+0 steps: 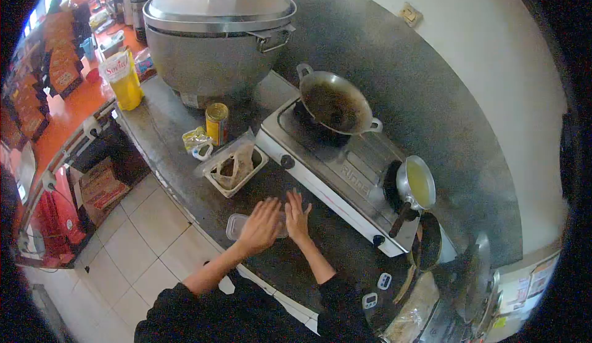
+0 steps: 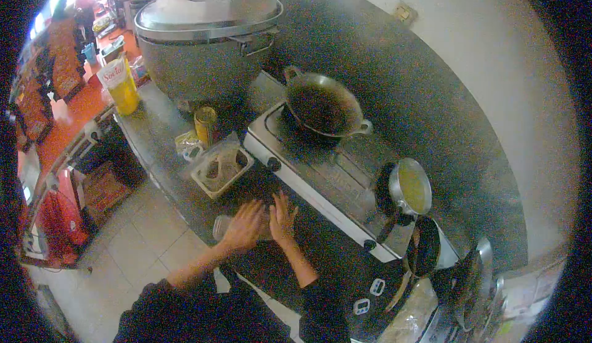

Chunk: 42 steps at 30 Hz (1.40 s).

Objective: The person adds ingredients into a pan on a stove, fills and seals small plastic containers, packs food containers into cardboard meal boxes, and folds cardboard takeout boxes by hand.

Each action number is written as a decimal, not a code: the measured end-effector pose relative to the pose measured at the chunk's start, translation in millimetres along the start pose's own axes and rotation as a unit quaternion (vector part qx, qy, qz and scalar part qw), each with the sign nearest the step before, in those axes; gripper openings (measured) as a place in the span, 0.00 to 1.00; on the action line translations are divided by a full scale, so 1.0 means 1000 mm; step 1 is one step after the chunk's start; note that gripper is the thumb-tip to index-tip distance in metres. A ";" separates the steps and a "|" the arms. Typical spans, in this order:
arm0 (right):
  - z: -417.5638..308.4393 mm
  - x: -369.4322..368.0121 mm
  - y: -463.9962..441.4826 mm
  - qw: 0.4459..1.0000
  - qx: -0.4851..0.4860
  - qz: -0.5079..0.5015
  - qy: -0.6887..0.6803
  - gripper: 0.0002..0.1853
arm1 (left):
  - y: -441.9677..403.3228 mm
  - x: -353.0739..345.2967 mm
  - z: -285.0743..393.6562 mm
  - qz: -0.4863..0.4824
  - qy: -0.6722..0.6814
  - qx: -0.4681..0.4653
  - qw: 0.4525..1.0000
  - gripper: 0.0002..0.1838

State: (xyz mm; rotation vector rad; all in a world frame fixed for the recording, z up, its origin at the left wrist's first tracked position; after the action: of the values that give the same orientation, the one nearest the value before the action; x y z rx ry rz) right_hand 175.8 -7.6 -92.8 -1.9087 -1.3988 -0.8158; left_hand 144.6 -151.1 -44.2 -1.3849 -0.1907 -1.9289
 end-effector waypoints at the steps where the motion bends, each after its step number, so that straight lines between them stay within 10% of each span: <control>1: 0.006 -0.007 0.003 0.999 -0.013 0.001 0.048 0.29 | 0.000 -0.010 0.007 0.005 0.004 -0.026 1.000 0.29; 17: 0.023 -0.021 0.004 0.985 -0.115 0.046 0.119 0.30 | 0.002 -0.062 -0.010 -0.106 -0.076 -0.044 0.991 0.39; 22: 0.023 -0.007 0.004 0.982 -0.123 0.138 -0.048 0.26 | -0.016 -0.044 -0.033 -0.163 0.098 0.018 0.982 0.44; 29: -0.060 -0.009 0.009 0.971 0.162 0.092 0.148 0.20 | 0.014 0.003 -0.042 -0.107 -0.049 -0.029 0.993 0.40; 37: -0.053 -0.024 0.008 0.962 0.111 0.017 0.249 0.27 | 0.020 -0.001 -0.050 -0.109 0.001 0.028 0.994 0.42; 42: -0.053 -0.010 0.002 0.994 0.070 -0.021 0.083 0.36 | 0.015 -0.008 -0.068 -0.103 0.099 0.038 0.989 0.47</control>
State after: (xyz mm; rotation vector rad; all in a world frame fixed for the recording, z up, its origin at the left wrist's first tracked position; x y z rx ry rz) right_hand 169.5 -55.5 -68.6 -1.6718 -1.3607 -0.8525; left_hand 103.3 -192.9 -83.1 -1.1536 -0.3182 -2.1910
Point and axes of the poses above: each hand's wrist, its own y-axis away from the middle knuckle, its own x-axis out of the back of the hand, z = x × y, the point moved 5 cm from there along -y, towards the middle knuckle, and after that the axes turned 10 degrees about x, right-handed, at the moved point
